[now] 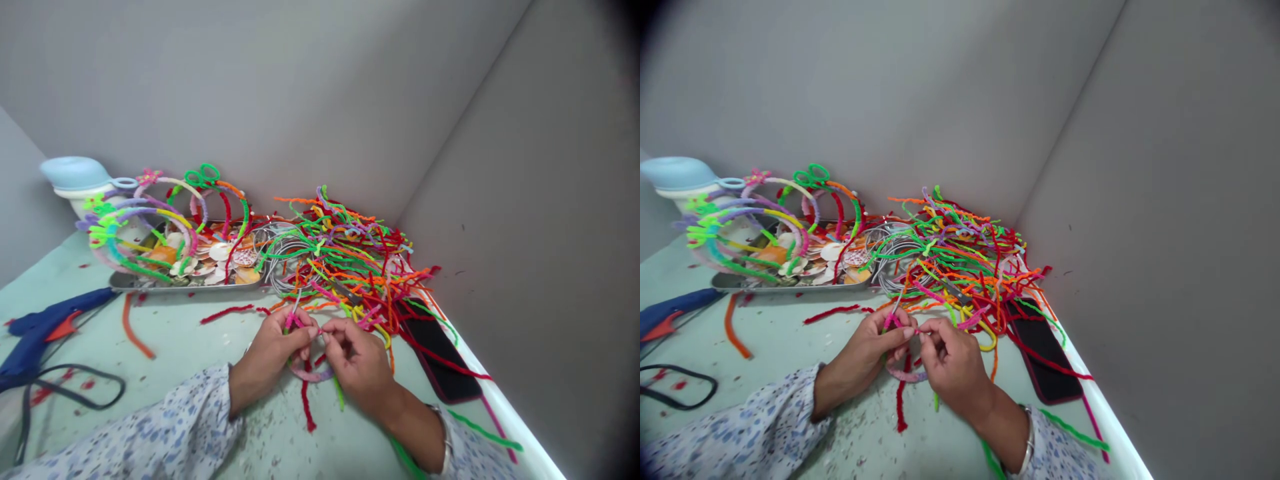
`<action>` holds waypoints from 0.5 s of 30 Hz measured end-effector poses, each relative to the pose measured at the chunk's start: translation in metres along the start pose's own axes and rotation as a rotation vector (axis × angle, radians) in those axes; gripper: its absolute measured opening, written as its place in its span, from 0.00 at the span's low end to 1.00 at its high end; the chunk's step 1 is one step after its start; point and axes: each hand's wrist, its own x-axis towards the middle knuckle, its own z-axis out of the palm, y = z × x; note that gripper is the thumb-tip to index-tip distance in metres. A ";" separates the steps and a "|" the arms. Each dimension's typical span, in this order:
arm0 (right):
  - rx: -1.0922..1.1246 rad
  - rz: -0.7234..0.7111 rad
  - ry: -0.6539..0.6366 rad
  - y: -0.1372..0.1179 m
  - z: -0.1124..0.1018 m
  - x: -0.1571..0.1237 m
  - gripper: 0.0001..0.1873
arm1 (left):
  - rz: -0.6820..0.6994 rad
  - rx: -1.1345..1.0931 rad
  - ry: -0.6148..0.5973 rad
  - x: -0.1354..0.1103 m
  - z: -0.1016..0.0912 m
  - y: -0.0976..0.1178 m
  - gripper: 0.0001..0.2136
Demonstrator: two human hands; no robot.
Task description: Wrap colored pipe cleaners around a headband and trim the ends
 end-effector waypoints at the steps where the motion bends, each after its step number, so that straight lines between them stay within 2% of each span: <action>1: -0.012 -0.011 0.006 0.000 0.000 0.000 0.05 | -0.004 0.003 0.004 0.000 0.000 0.000 0.09; 5: -0.036 -0.032 0.035 -0.001 0.000 0.000 0.05 | 0.003 0.006 0.007 0.000 0.000 0.000 0.09; 12: 0.111 0.111 0.041 0.002 -0.001 -0.001 0.03 | -0.008 0.010 0.017 0.000 0.000 0.001 0.10; 15: 0.073 0.040 0.024 0.001 -0.001 -0.001 0.03 | -0.005 0.014 0.004 0.000 0.001 0.001 0.10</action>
